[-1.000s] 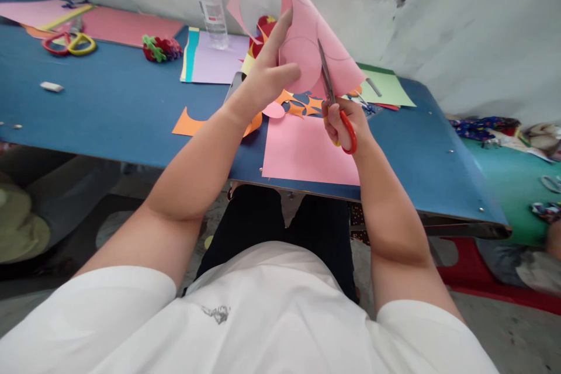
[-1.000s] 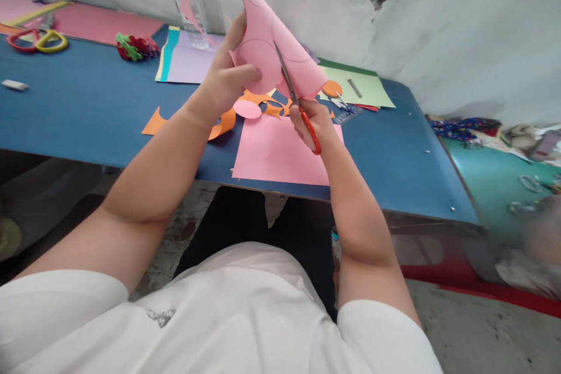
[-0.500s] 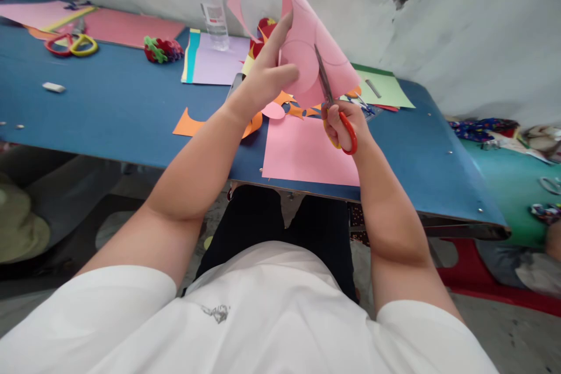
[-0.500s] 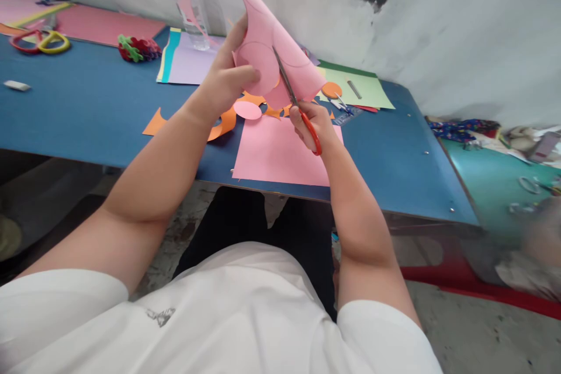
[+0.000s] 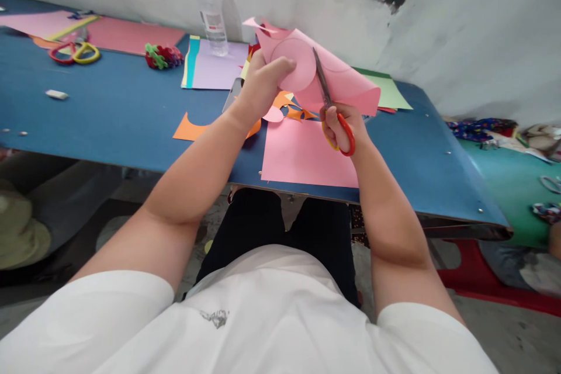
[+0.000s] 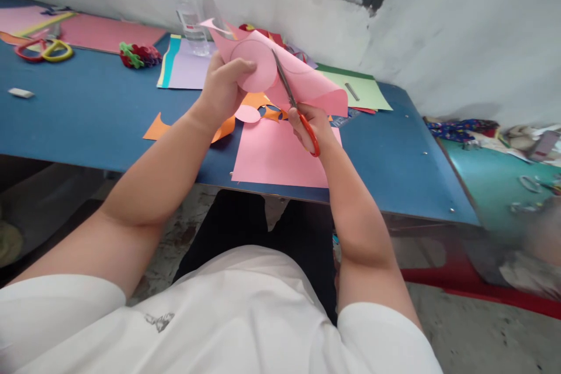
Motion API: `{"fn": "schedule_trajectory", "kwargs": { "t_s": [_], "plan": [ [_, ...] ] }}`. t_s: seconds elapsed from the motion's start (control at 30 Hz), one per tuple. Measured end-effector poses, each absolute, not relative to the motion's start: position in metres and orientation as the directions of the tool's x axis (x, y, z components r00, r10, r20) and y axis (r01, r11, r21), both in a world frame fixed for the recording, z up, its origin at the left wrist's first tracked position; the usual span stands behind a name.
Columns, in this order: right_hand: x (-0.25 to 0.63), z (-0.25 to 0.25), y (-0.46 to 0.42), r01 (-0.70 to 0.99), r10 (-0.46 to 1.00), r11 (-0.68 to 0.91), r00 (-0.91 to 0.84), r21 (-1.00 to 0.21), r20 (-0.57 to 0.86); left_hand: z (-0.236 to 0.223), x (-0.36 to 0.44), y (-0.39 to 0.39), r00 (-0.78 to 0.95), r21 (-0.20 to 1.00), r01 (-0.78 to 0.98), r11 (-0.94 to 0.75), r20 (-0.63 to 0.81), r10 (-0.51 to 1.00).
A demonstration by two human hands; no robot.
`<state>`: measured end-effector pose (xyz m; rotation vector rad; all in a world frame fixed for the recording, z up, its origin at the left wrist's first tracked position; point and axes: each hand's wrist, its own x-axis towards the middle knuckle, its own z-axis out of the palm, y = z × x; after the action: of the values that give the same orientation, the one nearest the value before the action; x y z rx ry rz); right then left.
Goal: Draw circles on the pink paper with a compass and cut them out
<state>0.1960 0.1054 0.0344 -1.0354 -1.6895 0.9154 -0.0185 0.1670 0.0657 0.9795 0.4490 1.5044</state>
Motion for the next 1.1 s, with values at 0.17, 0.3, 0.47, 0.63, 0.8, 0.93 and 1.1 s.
{"fn": "schedule_trajectory", "kwargs": {
  "t_s": [0.17,0.3,0.47,0.63,0.8,0.93,1.1],
  "plan": [
    [0.196,0.034,0.106,0.225,0.925,0.354,-0.225,-0.908,0.305,0.065,-0.014,0.168,0.049,0.757,-0.541,-0.367,0.464,0.884],
    [0.194,0.032,0.106,0.18,0.919,0.351,-0.253,-0.919,0.302,0.063,-0.013,0.174,0.003,0.747,-0.525,-0.409,0.482,0.876],
    [0.192,0.028,0.107,0.108,0.931,0.284,-0.269,-0.953,0.247,0.057,-0.014,0.18,-0.06,0.775,-0.445,-0.45,0.475,0.878],
    [0.191,0.029,0.107,0.067,0.93,0.239,-0.303,-0.969,0.208,0.057,-0.015,0.178,-0.061,0.792,-0.358,-0.495,0.509,0.859],
    [0.191,0.035,0.105,0.05,0.911,0.237,-0.358,-0.97,0.204,0.058,-0.018,0.176,-0.085,0.77,-0.333,-0.545,0.551,0.83],
    [0.193,0.035,0.106,0.098,0.909,0.219,-0.382,-0.971,0.167,0.06,-0.021,0.176,-0.083,0.747,-0.344,-0.569,0.579,0.811],
    [0.195,0.034,0.105,0.07,0.888,0.249,-0.415,-0.966,0.198,0.062,-0.021,0.174,-0.087,0.751,-0.314,-0.581,0.587,0.805]
  ]
}}
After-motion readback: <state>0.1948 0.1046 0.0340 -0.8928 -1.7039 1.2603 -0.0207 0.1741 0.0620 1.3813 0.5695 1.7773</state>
